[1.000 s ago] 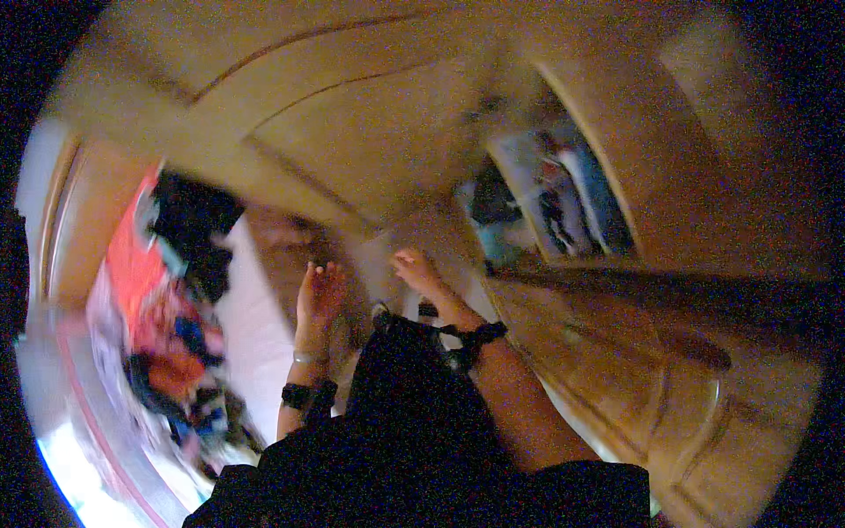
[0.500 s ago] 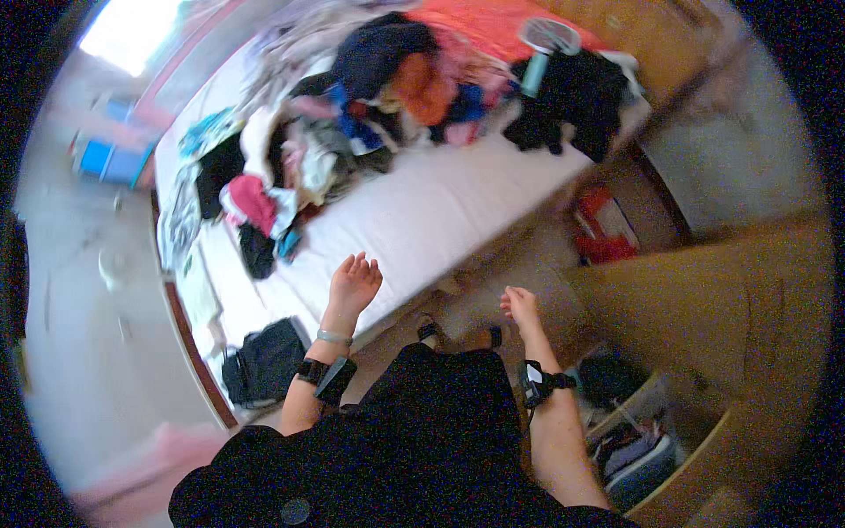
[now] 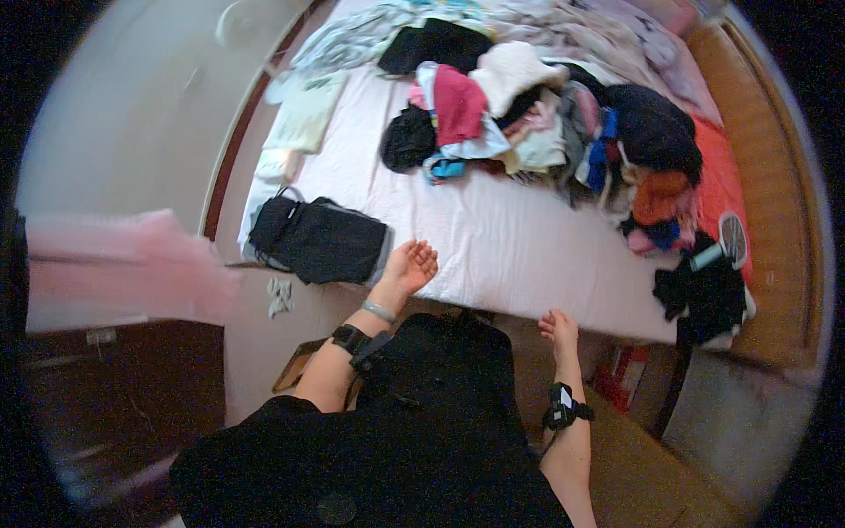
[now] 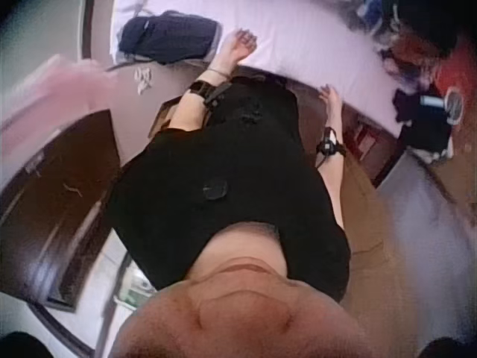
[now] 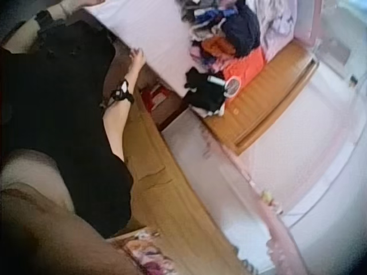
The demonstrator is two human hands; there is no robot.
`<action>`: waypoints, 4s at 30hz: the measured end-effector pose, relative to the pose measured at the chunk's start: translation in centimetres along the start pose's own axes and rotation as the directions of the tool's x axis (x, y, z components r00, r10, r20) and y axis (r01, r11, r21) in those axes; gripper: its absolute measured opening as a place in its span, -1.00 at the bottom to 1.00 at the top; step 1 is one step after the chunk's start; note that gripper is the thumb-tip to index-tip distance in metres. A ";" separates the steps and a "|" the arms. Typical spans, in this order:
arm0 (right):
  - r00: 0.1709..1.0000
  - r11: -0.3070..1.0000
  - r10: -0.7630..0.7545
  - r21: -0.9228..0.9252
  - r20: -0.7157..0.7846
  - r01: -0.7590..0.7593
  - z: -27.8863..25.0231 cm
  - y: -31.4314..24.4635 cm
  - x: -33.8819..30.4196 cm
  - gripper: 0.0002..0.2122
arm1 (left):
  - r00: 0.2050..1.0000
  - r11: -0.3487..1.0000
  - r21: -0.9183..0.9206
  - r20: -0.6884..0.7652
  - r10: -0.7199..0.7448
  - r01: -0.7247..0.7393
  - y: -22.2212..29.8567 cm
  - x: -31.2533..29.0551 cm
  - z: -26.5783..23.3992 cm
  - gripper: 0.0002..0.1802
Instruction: The person folds various garments on a bed, including a dark blue t-shirt, a red shirt, a white t-shirt, and several pairs of shorts. They then place the folded items into a wooden wardrobe.
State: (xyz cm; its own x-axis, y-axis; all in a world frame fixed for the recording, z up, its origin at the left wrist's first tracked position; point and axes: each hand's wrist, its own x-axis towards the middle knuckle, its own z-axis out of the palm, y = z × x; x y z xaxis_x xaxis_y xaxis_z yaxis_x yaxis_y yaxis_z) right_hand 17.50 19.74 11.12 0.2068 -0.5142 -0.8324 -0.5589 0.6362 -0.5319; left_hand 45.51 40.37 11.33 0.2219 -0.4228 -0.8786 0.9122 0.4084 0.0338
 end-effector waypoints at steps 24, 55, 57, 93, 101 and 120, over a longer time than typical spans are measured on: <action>0.841 0.803 0.335 -0.596 0.425 -0.019 27.8 -1.8 2.0 -0.48 | 0.872 0.822 -0.389 -0.427 0.239 -0.416 6.4 -12.7 -18.7 -0.82; 0.724 0.914 0.401 -0.196 0.561 -0.354 40.3 6.4 2.9 -0.66 | 0.659 0.649 -0.286 -0.603 0.450 -0.705 -11.7 -18.2 -16.2 -0.81; 0.712 0.937 0.348 -0.231 0.610 -0.261 40.4 5.9 2.8 -0.58 | 0.623 0.604 -0.307 -0.657 0.425 -0.736 -15.0 -19.0 -15.9 -0.81; -0.055 0.631 0.776 0.774 -0.628 0.060 -5.3 -1.1 -50.6 -0.65 | -0.597 0.039 0.837 -0.421 0.683 -0.546 -56.8 -40.3 0.8 0.42; -0.208 0.910 0.371 0.399 -0.905 -0.110 -16.1 5.5 -56.5 -0.45 | -0.414 0.348 0.462 -0.886 0.207 -0.816 -64.3 -41.7 3.0 -0.13; -0.193 0.162 0.716 -0.109 -0.671 0.981 -19.5 22.2 -43.5 -0.38 | -0.548 -0.236 0.758 -0.616 -0.566 -0.608 -80.2 -52.7 -2.8 -0.59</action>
State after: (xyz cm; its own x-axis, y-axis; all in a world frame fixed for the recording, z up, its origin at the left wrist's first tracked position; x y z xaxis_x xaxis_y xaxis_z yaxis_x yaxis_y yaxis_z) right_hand -19.57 44.98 38.55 -0.9788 0.1692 -0.1154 0.0242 -0.4639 -0.8856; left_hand -40.26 32.18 53.60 -0.8498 0.4992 0.1692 -0.0892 -0.4527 0.8872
